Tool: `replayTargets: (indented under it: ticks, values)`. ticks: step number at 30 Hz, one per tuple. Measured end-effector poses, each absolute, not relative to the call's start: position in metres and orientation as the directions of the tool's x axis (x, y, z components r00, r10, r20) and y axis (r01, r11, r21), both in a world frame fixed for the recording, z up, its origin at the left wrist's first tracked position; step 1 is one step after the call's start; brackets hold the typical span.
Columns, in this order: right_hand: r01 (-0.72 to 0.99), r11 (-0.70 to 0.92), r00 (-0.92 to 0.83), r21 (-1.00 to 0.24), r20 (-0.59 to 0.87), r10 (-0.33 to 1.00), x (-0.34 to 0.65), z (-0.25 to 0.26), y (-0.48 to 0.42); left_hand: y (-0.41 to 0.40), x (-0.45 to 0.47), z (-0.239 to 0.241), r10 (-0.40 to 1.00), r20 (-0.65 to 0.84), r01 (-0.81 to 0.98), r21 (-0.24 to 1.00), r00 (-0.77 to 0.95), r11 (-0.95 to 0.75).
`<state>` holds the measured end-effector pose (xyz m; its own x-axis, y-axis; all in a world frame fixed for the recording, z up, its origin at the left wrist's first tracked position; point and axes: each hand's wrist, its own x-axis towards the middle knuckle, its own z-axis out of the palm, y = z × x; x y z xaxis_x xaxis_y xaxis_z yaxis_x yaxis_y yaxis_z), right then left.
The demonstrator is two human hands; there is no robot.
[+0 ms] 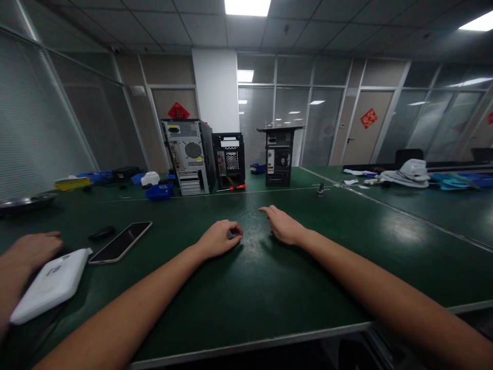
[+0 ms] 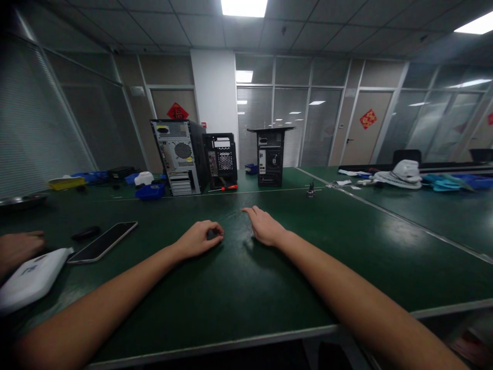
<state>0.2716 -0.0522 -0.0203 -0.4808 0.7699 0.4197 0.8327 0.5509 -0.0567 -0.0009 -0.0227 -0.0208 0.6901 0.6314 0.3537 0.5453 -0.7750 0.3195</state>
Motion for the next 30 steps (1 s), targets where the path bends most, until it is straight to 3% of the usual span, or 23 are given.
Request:
replayTargets:
  ticks: [3,8,16,20,24,30]
  values:
    - [0.797,0.603,-0.526,-0.040,0.446,0.725,0.263,-0.013,-0.061,-0.026,0.001,-0.021,0.620,0.357,0.529,0.326,0.698,-0.783]
    - [0.689,0.709,-0.708,0.149,0.343,0.617,0.230,-0.008,-0.074,-0.035,0.008,-0.018,0.616,0.357,0.511,0.350,0.702,-0.785]
    - [0.695,0.689,-0.703,0.208,0.395,0.591,0.231,-0.011,-0.066,-0.037,0.010,-0.015,0.648,0.322,0.507,0.424,0.690,-0.750]
    - [0.805,0.591,-0.533,0.055,0.505,0.679,0.277,-0.007,-0.044,-0.024,0.002,-0.020,0.678,0.321,0.532,0.437,0.661,-0.725]
    - [0.916,0.358,-0.198,-0.181,0.573,0.796,0.357,-0.017,-0.015,-0.014,-0.005,-0.023,0.703,0.317,0.565,0.428,0.637,-0.705]
    - [0.858,-0.044,0.318,-0.512,0.462,0.828,0.464,-0.049,0.008,-0.014,-0.007,-0.021,0.714,0.291,0.582,0.426,0.637,-0.693]
